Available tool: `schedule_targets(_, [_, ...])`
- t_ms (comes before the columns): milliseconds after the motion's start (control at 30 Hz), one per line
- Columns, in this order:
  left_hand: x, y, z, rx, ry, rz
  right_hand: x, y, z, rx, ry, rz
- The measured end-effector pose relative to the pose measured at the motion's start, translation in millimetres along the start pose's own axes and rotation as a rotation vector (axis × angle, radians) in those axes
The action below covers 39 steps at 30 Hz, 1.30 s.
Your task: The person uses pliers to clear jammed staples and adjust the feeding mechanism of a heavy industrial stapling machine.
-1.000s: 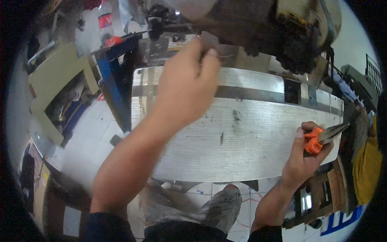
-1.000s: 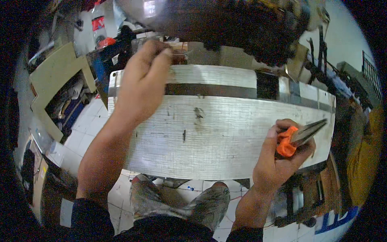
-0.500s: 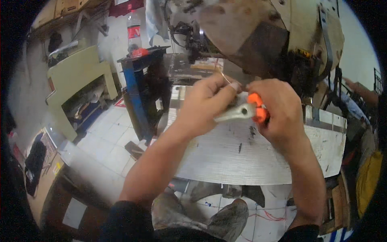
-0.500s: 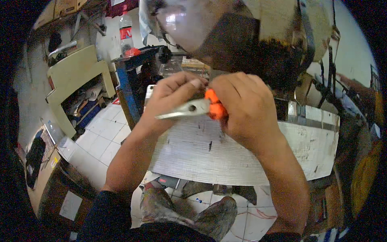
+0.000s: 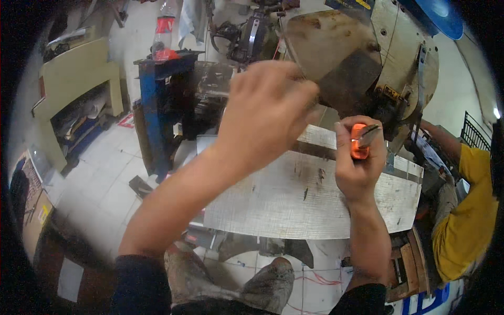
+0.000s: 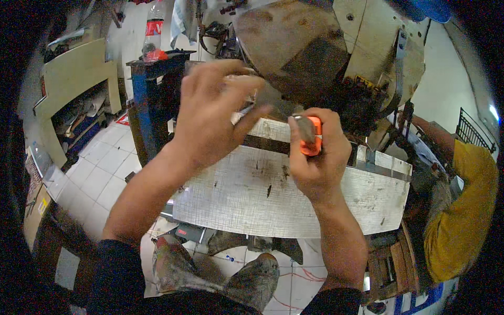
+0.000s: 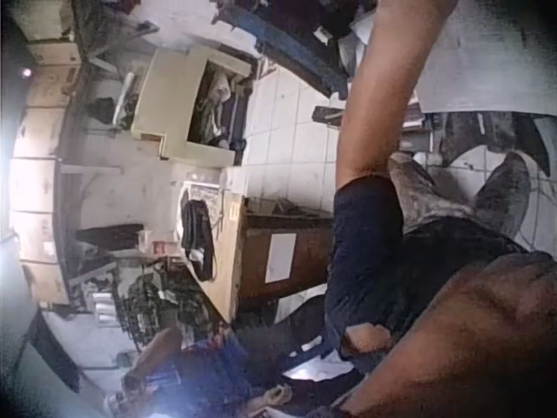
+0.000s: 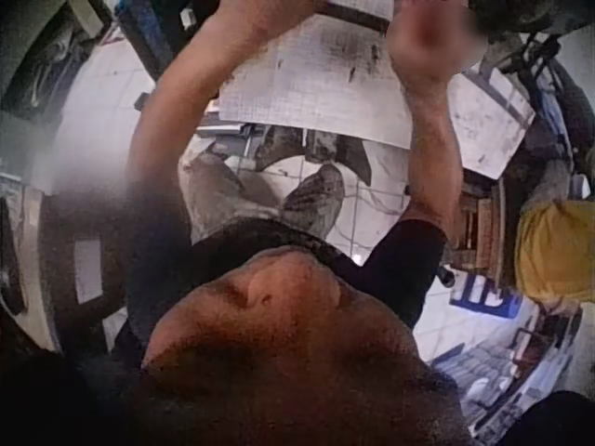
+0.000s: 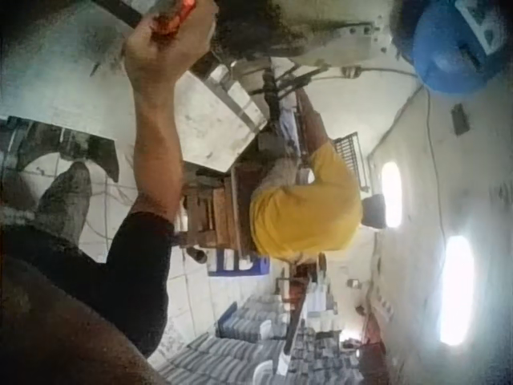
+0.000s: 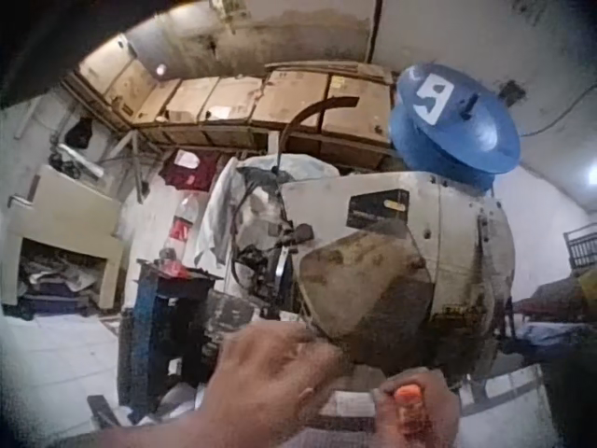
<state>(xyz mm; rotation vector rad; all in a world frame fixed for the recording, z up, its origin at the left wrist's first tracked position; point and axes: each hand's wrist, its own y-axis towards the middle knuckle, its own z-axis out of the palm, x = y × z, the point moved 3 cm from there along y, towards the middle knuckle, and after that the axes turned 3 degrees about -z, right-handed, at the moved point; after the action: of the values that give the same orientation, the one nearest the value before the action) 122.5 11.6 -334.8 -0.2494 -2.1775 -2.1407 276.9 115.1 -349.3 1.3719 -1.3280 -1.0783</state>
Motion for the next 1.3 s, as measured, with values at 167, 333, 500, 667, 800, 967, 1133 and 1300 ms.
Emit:
schedule_targets(167, [4.1, 8.8, 14.0, 0.072, -0.039, 0.395, -1.9, -1.1, -3.8, -0.057, 0.007, 0.026])
schedule_targets(333, [5.3, 16.5, 24.3, 0.103, -0.109, 0.497, -3.4, -2.1, -4.9, -0.069, -0.183, -0.044])
schedule_targets(500, [7.5, 11.1, 29.8, 0.056, -0.089, 0.404, 0.5, 9.1, 1.1, -0.107, -0.367, -0.155])
schedule_targets(667, [9.5, 12.3, 33.3, 0.053, -0.047, 0.426, -0.7, 9.2, 4.7, -0.086, -0.41, -0.183])
schedule_targets(800, [13.3, 11.0, 34.4, 0.007, -0.07, 0.398, 3.0, 7.2, 8.5, -0.057, -0.367, -0.186])
schedule_targets(967, [18.5, 10.1, 33.0, 0.025, -0.115, 0.339, 3.4, 3.8, 13.5, -0.017, -0.3, -0.143])
schedule_targets(1133, [23.1, 4.9, 30.9, -0.026, -0.198, 0.307, -9.1, -4.4, 14.5, -0.061, -0.108, 0.104])
schedule_targets(1300, [22.1, 6.1, 25.8, 0.071, -0.199, 0.252, -0.9, -4.5, 6.0, -0.076, -0.135, -0.052])
